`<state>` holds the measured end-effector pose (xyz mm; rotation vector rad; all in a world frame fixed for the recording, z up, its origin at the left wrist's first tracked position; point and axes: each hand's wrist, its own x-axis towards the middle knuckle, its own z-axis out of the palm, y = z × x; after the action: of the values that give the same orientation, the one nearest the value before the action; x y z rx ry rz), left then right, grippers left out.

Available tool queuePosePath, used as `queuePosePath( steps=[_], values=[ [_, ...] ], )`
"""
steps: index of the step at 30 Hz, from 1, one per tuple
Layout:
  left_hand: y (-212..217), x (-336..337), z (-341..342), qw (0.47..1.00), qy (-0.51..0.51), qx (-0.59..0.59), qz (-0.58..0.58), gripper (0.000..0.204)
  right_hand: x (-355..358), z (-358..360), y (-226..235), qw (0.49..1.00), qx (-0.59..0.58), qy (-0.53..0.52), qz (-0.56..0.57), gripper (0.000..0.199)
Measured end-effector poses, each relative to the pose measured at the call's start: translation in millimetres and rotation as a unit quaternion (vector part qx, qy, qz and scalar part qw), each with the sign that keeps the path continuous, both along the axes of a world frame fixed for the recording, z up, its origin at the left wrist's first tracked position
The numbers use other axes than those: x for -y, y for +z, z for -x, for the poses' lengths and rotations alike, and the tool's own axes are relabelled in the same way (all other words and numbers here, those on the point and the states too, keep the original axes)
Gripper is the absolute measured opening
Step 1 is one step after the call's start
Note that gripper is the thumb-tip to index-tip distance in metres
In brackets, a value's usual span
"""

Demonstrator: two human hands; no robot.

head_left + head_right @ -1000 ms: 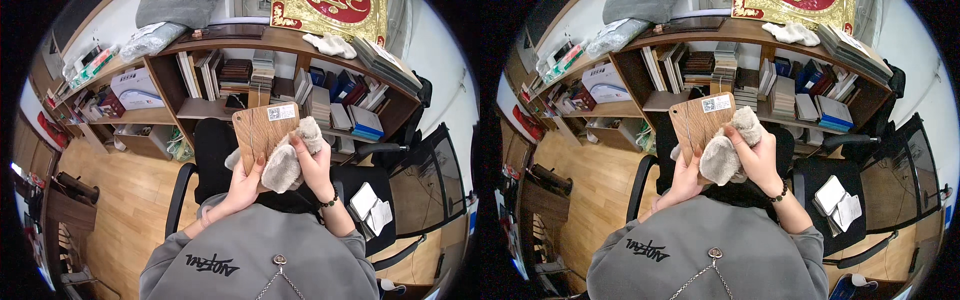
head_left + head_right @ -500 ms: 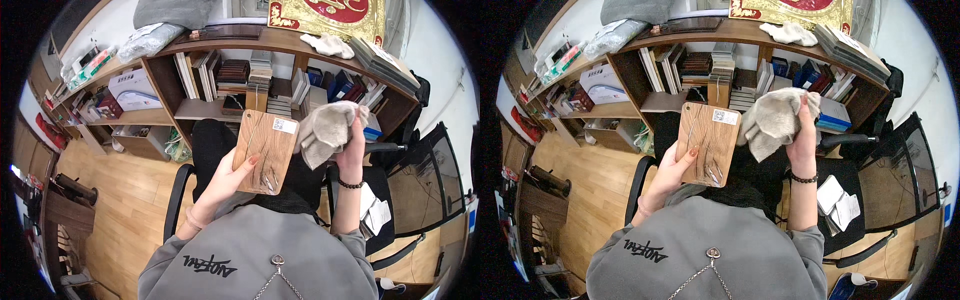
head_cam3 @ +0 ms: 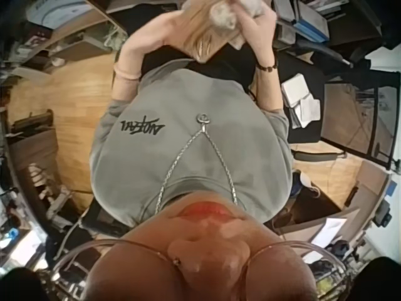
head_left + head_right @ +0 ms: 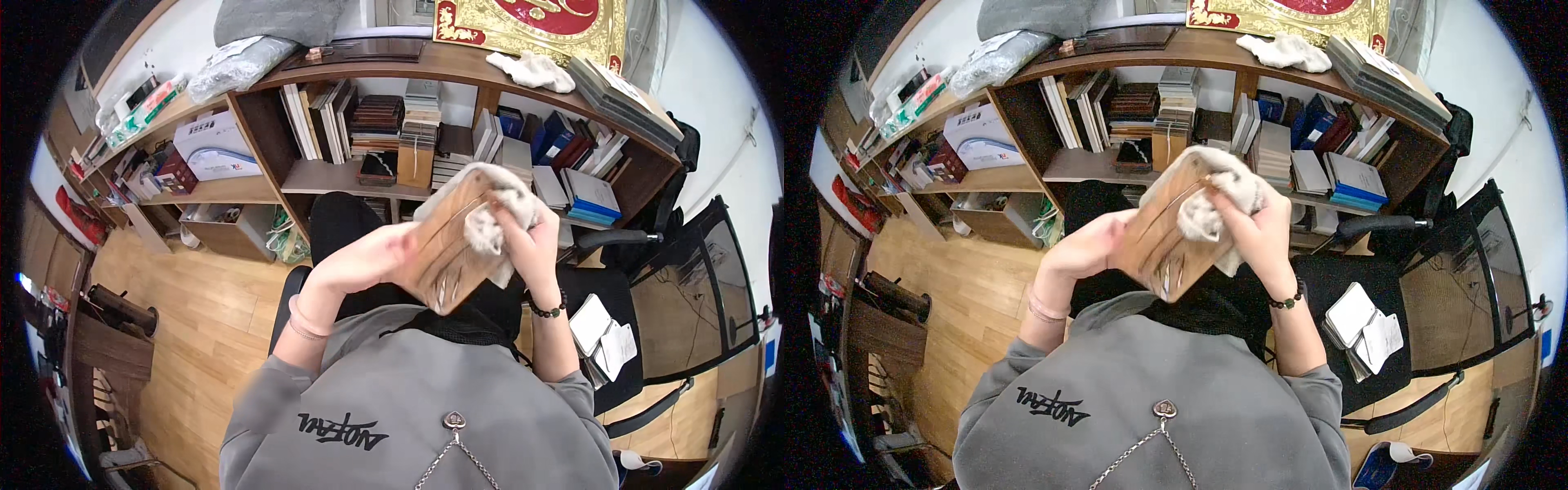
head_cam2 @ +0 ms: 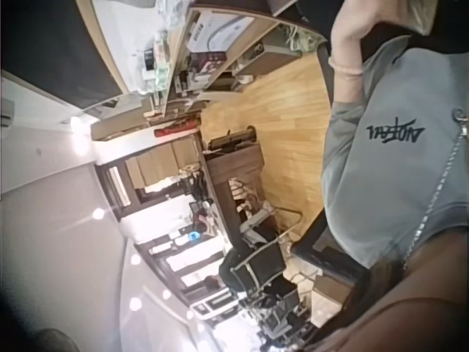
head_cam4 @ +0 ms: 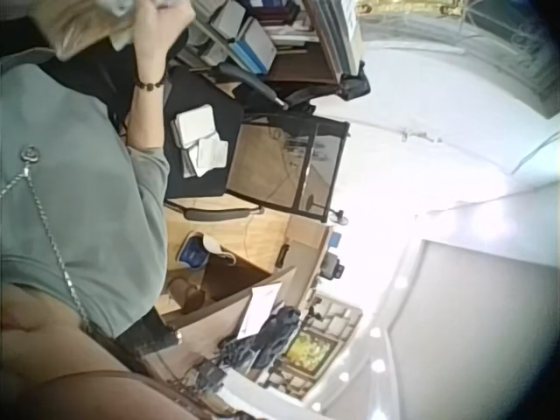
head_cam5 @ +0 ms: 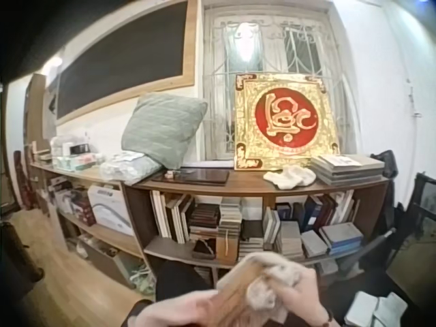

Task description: The person is cleaning and wiping flat rectangular objects using a white cloth at a workstation.

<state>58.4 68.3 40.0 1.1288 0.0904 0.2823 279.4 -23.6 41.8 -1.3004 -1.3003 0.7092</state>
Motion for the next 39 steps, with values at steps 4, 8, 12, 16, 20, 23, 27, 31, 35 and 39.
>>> queuePosePath(
  steps=[4,8,12,16,20,23,27,31,35,39],
  values=[
    [-23,15,-14,0.959,0.069,0.184,0.206,0.059,-10,-5,-6,0.953,-0.167,-0.165,-0.193,0.037],
    [-26,33,-28,0.958,0.192,0.156,0.147,0.058,-9,16,-11,0.978,-0.117,-0.122,-0.123,0.028],
    [-20,36,-23,0.966,0.229,0.084,0.084,0.053,-3,27,2,0.981,0.027,-0.089,-0.17,0.023],
    [-16,31,-3,0.969,0.247,0.011,0.001,0.045,-13,-19,-6,0.961,-0.053,-0.184,-0.2,0.029],
    [-14,28,-1,0.945,0.275,-0.108,-0.143,0.034,8,-40,8,0.934,-0.157,-0.146,-0.285,0.032],
    [-19,33,-4,0.92,0.251,-0.163,-0.252,0.029,24,-31,-24,0.948,-0.066,0.067,-0.303,0.035],
    [-16,42,-18,0.879,0.226,-0.108,-0.406,0.025,11,48,12,0.849,0.435,0.002,-0.298,0.04],
    [-2,47,-13,0.897,0.25,-0.029,-0.364,0.026,0,17,-4,0.909,0.35,0.003,-0.228,0.029],
    [11,34,5,0.96,0.217,-0.127,-0.12,0.03,-4,-21,3,0.956,0.247,-0.116,-0.106,0.022],
    [8,21,-1,0.954,0.264,-0.113,-0.087,0.037,-13,-19,-1,0.954,0.055,-0.17,-0.239,0.032]
  ],
)
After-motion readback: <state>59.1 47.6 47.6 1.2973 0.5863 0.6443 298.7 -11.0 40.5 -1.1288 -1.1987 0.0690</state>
